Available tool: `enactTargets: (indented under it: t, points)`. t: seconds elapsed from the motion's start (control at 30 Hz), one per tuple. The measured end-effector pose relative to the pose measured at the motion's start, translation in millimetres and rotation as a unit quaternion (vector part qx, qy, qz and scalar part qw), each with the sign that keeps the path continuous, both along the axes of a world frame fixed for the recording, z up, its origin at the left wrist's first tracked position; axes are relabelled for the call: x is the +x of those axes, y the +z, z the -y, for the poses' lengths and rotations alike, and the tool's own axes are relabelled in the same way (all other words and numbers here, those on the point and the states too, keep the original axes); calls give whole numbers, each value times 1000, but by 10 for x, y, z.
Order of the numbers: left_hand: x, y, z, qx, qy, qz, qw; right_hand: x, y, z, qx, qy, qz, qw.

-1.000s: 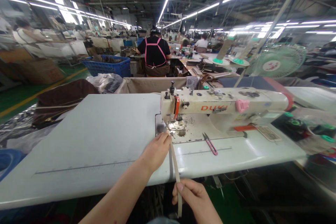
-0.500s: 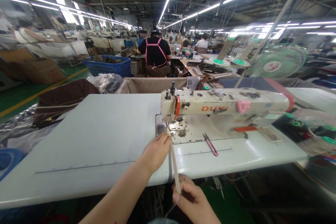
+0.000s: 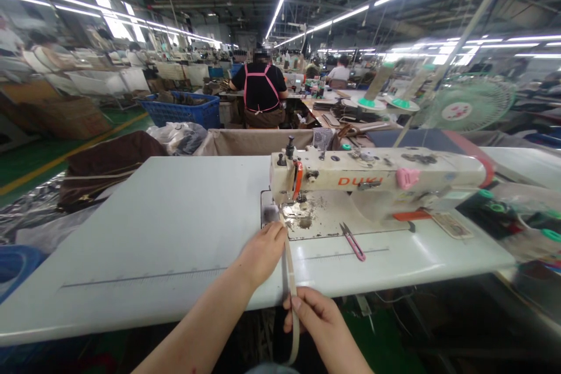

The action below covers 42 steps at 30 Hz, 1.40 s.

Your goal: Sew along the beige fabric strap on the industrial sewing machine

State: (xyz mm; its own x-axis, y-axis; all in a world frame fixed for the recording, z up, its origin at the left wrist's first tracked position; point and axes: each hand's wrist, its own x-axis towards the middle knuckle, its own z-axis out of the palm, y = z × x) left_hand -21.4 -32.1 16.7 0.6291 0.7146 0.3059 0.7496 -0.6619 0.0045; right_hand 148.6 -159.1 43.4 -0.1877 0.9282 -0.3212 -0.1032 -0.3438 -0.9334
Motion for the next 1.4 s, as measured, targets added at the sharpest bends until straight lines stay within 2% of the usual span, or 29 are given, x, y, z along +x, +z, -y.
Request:
enactTargets:
  t: [0.27, 0.8, 0.97, 1.13, 1.3, 1.4]
  points:
    - [14, -12, -2, 7, 7, 17, 1000, 58, -48, 86, -34, 2, -18, 999]
    - [-10, -43, -19, 17, 1, 9, 1000, 61, -55, 120, -43, -5, -21, 999]
    - [8, -23, -24, 27, 14, -9, 999, 55, -13, 111, -47, -10, -25, 999]
    - [12, 10, -9, 49, -2, -56, 997, 62, 8, 123, -49, -12, -26, 998]
    - [10, 25, 3, 49, -1, -37, 998, 77, -57, 116, -35, 7, -20, 999]
    - [4, 21, 2, 45, -10, -44, 998, 92, -129, 92, 11, 34, 3, 999]
